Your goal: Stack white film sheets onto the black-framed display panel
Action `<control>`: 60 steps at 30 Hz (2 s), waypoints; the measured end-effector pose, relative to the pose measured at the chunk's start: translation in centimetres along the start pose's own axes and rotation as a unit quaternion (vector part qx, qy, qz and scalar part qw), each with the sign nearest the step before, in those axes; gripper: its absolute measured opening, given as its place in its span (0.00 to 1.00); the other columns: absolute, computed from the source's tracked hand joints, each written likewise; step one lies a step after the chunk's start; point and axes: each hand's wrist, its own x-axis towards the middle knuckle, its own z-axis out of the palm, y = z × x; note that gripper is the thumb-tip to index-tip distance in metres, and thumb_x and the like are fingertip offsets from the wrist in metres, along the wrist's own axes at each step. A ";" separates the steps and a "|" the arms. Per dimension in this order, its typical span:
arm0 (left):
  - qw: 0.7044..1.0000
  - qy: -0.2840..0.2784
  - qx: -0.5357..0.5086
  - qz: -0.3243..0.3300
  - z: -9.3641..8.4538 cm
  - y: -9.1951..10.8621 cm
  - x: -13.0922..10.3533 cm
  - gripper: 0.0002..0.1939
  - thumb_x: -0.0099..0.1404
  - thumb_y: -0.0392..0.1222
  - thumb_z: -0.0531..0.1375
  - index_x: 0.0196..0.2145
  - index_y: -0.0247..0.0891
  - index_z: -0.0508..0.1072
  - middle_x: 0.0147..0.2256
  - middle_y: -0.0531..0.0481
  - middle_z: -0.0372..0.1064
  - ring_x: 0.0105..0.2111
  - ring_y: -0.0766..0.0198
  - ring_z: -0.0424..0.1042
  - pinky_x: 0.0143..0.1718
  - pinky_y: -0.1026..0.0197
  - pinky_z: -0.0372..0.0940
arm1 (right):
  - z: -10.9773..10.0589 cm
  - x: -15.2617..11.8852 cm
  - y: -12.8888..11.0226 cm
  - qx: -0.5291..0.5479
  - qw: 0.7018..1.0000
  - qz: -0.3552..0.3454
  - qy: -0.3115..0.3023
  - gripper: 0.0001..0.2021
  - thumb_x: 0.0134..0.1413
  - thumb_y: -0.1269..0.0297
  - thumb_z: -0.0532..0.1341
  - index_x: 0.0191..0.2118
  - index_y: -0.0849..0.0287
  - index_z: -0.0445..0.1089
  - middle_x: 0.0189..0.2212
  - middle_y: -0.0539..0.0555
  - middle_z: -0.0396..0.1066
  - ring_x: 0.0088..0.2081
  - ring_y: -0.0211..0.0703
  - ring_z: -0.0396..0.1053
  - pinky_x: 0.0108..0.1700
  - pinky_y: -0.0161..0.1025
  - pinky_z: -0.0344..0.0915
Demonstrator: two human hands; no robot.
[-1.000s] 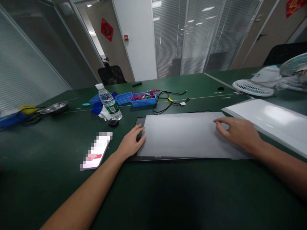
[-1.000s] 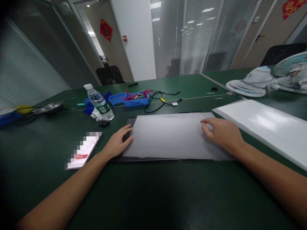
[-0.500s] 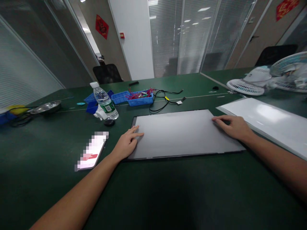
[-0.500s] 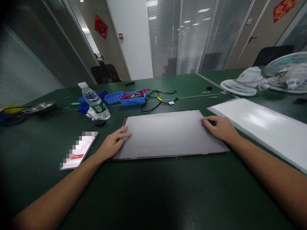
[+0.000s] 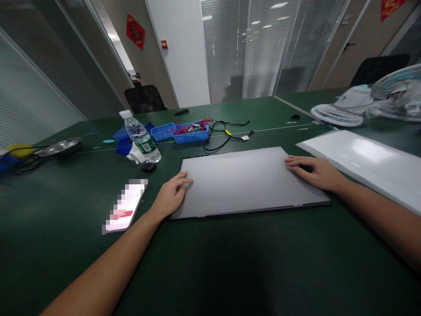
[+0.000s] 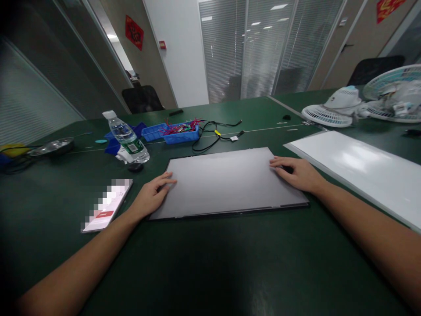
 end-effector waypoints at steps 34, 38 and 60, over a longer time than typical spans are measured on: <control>0.998 -0.042 0.028 0.036 -0.8 -0.5 -0.2 0.25 0.72 0.52 0.55 0.60 0.39 0.76 0.68 0.39 0.64 0.69 0.48 0.62 0.70 0.41 0.56 | -0.1 0.1 -0.3 -0.050 0.997 -0.026 -0.051 0.23 0.66 0.49 0.59 0.62 0.50 0.74 0.66 0.54 0.66 0.66 0.57 0.64 0.68 0.64 0.61; 0.998 -0.040 0.028 0.038 -0.9 -0.5 -0.2 0.24 0.72 0.52 0.56 0.59 0.40 0.76 0.68 0.40 0.65 0.69 0.47 0.63 0.70 0.40 0.57 | -0.6 0.4 0.0 -0.137 0.990 0.028 -0.028 0.26 0.69 0.47 0.55 0.63 0.56 0.73 0.65 0.57 0.66 0.63 0.55 0.66 0.66 0.55 0.63; 0.998 -0.041 0.025 0.040 -0.7 -0.9 -0.1 0.25 0.72 0.51 0.55 0.60 0.38 0.76 0.68 0.40 0.64 0.69 0.47 0.62 0.71 0.39 0.56 | -2.9 -0.4 5.5 -0.303 0.880 0.364 -0.012 0.40 0.65 0.32 0.45 0.69 0.55 0.66 0.61 0.68 0.69 0.54 0.69 0.70 0.48 0.59 0.67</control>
